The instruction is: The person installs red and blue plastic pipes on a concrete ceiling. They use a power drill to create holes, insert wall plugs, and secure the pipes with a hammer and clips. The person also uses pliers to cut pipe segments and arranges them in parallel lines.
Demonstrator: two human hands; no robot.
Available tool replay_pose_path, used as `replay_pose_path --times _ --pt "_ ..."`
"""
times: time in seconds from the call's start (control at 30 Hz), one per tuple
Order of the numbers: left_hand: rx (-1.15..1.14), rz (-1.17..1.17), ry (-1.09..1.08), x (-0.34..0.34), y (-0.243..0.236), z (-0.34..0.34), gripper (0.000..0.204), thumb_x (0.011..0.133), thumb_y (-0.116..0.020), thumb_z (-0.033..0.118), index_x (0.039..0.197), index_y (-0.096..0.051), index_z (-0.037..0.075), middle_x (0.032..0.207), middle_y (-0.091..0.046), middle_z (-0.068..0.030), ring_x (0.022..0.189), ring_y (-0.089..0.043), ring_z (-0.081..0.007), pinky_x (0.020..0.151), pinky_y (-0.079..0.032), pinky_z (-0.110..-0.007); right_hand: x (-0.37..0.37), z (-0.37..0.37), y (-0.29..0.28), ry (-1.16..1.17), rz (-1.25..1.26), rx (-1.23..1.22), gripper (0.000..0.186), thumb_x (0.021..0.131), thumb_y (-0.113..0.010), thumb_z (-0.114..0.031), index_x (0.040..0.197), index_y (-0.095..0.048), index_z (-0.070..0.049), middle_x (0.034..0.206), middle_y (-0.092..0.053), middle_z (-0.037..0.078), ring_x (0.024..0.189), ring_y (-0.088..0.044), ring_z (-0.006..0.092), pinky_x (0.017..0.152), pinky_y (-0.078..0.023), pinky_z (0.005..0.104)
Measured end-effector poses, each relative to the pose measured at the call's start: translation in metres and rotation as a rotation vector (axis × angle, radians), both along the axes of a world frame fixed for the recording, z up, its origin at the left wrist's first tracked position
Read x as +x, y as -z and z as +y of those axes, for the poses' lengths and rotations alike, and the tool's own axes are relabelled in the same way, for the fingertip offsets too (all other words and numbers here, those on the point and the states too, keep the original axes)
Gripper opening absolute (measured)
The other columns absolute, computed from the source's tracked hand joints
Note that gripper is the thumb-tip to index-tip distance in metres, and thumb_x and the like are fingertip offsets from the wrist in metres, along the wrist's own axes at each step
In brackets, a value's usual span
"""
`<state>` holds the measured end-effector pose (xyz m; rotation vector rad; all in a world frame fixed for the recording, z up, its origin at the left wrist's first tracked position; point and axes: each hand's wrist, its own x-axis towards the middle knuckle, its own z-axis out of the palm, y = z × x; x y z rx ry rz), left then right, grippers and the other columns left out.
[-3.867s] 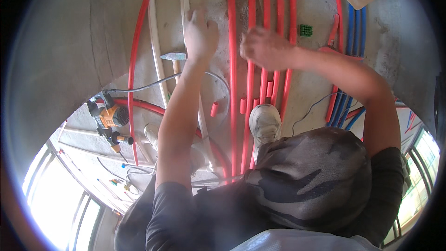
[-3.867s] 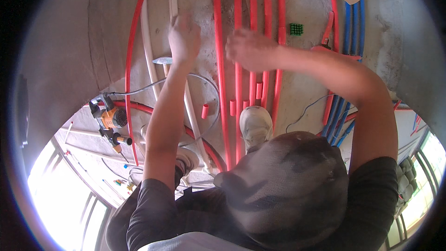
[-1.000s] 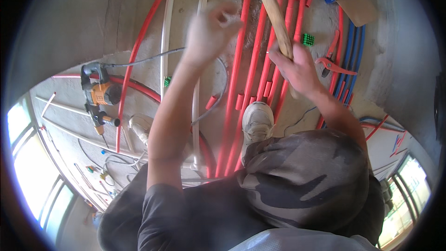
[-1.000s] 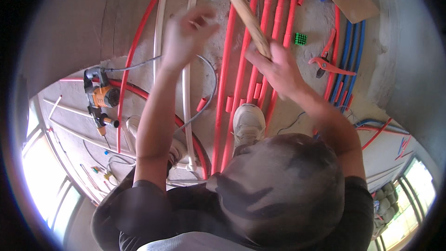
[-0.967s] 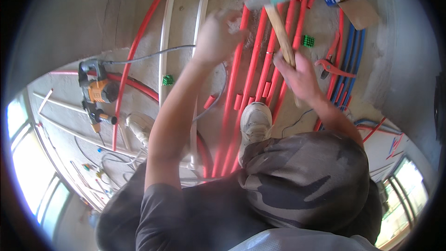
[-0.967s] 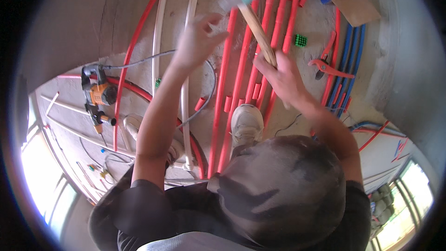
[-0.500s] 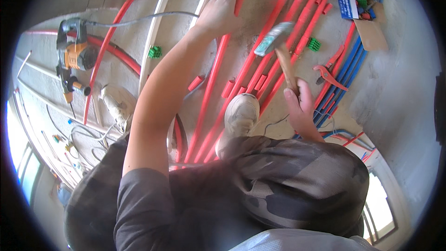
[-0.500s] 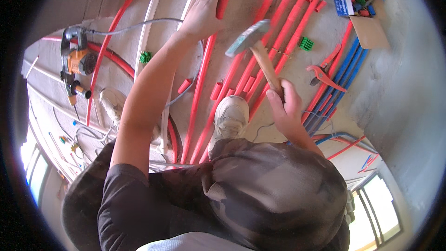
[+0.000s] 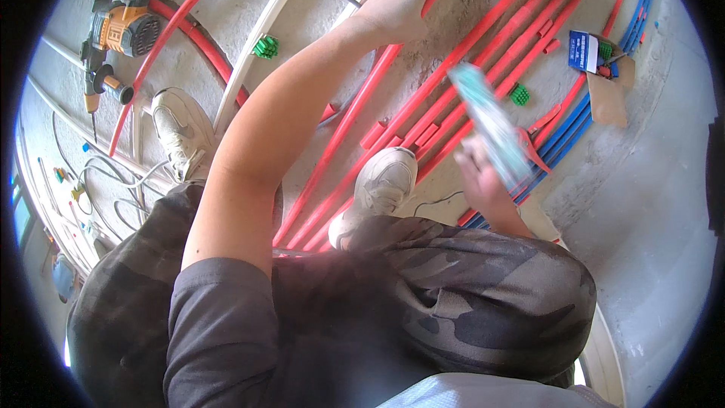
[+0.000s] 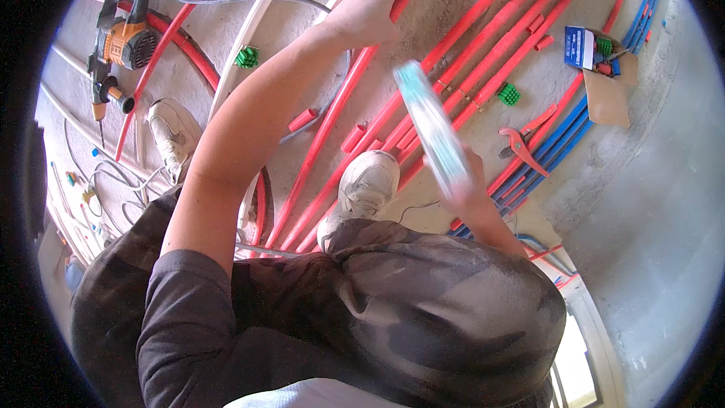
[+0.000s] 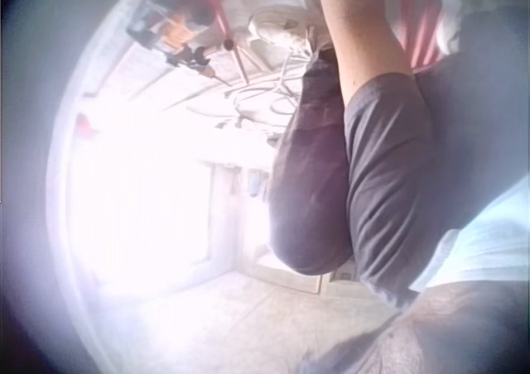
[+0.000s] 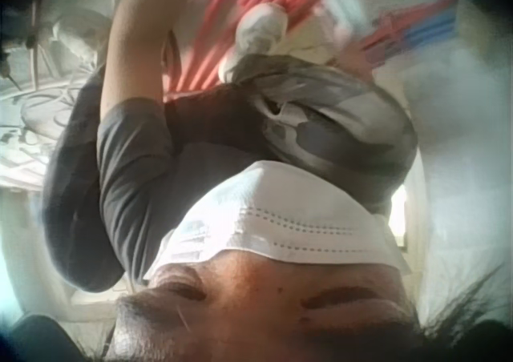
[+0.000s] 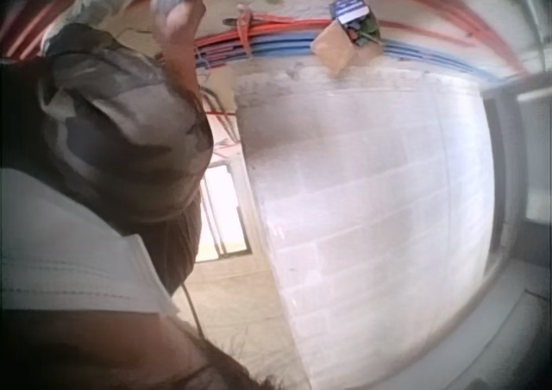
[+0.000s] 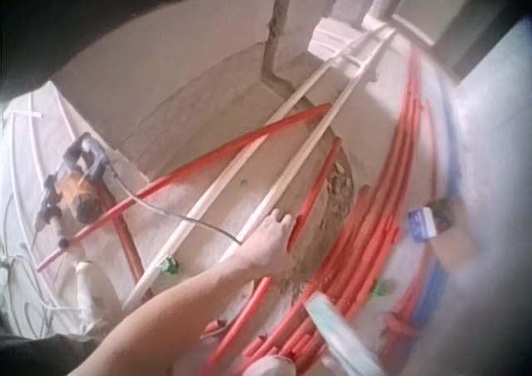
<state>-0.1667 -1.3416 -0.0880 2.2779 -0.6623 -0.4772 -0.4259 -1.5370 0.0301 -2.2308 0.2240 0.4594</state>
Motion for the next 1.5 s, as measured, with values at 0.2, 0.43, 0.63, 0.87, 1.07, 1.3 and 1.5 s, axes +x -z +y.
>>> replay_pose_path --times 0.2,0.43,0.63,0.87,1.07,1.3,1.5 --pt "-0.035 -0.015 -0.017 0.001 0.0 0.005 0.065 0.074 -0.076 0.016 0.134 -0.058 -0.001 0.125 -0.059 -0.026 0.127 -0.057 -0.0437 0.108 -0.049 -0.048 0.065 0.006 -0.042 0.01 -0.108 -0.002 0.024 0.104 -0.071 -0.018 0.111 -0.063 0.003 0.083 -0.069 0.018 0.068 -0.067 0.0234 0.064 -0.051 0.0377" --pt "-0.071 0.047 -0.013 0.007 0.002 -0.004 0.066 0.069 -0.079 0.014 0.132 -0.062 0.001 0.122 -0.062 -0.0252 0.122 -0.061 -0.0427 0.107 -0.05 -0.046 0.058 -0.001 -0.018 -0.044 0.426 -0.167 0.028 0.106 -0.067 -0.021 0.11 -0.058 0.005 0.084 -0.068 0.02 0.075 -0.066 0.0344 0.072 -0.052 0.0453" --pt "-0.036 0.058 -0.016 0.012 0.0 0.004 0.072 0.064 -0.082 0.016 0.132 -0.063 0.001 0.127 -0.062 -0.0244 0.123 -0.06 -0.0424 0.107 -0.051 -0.045 0.082 0.014 -0.089 0.033 -0.264 -0.055 0.027 0.106 -0.068 -0.023 0.108 -0.057 0.002 0.08 -0.064 0.018 0.07 -0.064 0.0233 0.065 -0.049 0.0381" --pt "-0.035 0.032 0.016 0.016 0.005 0.003 0.067 0.065 -0.083 0.018 0.127 -0.066 0.0 0.128 -0.062 -0.0243 0.121 -0.061 -0.0419 0.105 -0.051 -0.046 0.097 -0.011 -0.073 -0.112 0.341 -0.387 0.034 0.107 -0.064 -0.03 0.105 -0.053 0.002 0.079 -0.063 0.027 0.072 -0.066 0.0444 0.062 -0.048 0.0493" --pt "-0.123 0.034 0.01 0.018 0.005 -0.007 0.057 0.066 -0.08 0.014 0.12 -0.068 0.0 0.114 -0.066 -0.0236 0.12 -0.062 -0.0408 0.103 -0.051 -0.047 0.068 0.008 -0.049 0.009 0.068 -0.29 0.028 0.107 -0.064 -0.022 0.103 -0.053 0.004 0.082 -0.068 0.022 0.072 -0.068 0.0383 0.062 -0.051 0.0463" --pt "-0.061 0.077 -0.043 0.011 0.006 0.004 0.052 0.067 -0.077 0.009 0.117 -0.069 0.0 0.114 -0.068 -0.0237 0.119 -0.062 -0.0405 0.102 -0.052 -0.047 0.092 0.019 -0.082 -0.016 0.07 -0.195 0.03 0.107 -0.065 -0.026 0.106 -0.053 0.001 0.081 -0.067 0.028 0.075 -0.069 0.0438 0.062 -0.05 0.05" --pt "-0.124 -0.051 -0.025 0.019 0.018 -0.002 0.045 0.067 -0.076 0.009 0.111 -0.069 0.0 0.11 -0.068 -0.0235 0.115 -0.063 -0.0417 0.1 -0.053 -0.047 0.081 -0.015 -0.028 -0.32 0.169 -0.358 0.031 0.106 -0.067 -0.026 0.103 -0.054 0.002 0.077 -0.065 0.027 0.073 -0.069 0.0464 0.06 -0.049 0.0508"
